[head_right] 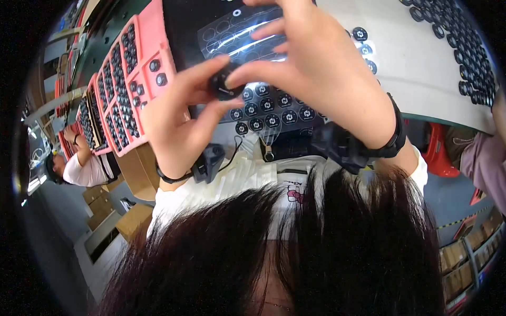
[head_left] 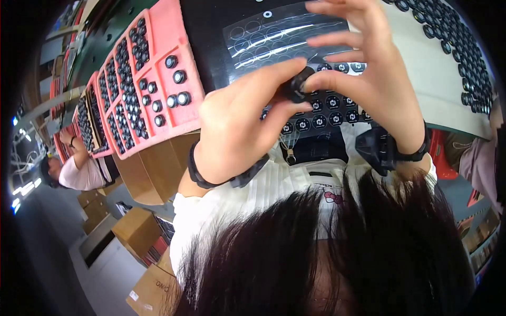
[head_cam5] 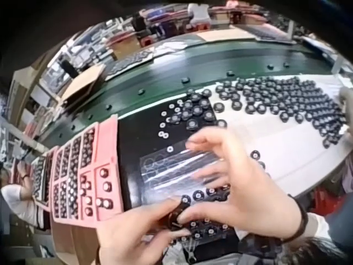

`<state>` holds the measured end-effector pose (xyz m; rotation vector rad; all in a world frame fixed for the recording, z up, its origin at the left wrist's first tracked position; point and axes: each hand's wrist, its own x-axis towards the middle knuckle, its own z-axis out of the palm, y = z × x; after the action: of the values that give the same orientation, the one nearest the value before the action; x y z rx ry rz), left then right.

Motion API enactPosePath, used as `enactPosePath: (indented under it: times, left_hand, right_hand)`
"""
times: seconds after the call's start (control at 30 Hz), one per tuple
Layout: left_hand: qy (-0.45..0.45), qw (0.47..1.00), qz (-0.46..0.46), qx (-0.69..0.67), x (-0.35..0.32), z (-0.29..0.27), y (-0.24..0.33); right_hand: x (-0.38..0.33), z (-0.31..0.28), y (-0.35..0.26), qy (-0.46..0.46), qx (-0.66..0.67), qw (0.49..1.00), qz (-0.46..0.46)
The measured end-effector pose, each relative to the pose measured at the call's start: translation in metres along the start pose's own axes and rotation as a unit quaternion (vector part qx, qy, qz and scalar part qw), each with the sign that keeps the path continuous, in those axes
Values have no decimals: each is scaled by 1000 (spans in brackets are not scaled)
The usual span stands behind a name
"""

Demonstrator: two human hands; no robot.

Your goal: The person peels stickers from a sheet and applies them to the back of round black electronic components before placing them into a pink foam tray.

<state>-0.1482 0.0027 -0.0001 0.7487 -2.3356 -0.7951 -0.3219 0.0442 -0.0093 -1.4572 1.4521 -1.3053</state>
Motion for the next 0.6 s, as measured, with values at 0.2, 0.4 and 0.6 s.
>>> enactPosePath:
  times: [0.2, 0.4, 0.6]
  left_hand:
    - [-31, 943, -176, 281, -28, -35, -70]
    - [-54, 830, -220, 510, -61, -100, -179]
    - [-174, 821, -240, 488, -58, -103, -179]
  right_hand:
    - [6, -56, 76, -31, -164, 985, -44]
    - [7, -97, 112, -79, -274, 958, -10]
    - [8, -88, 129, -81, -223, 971, -12]
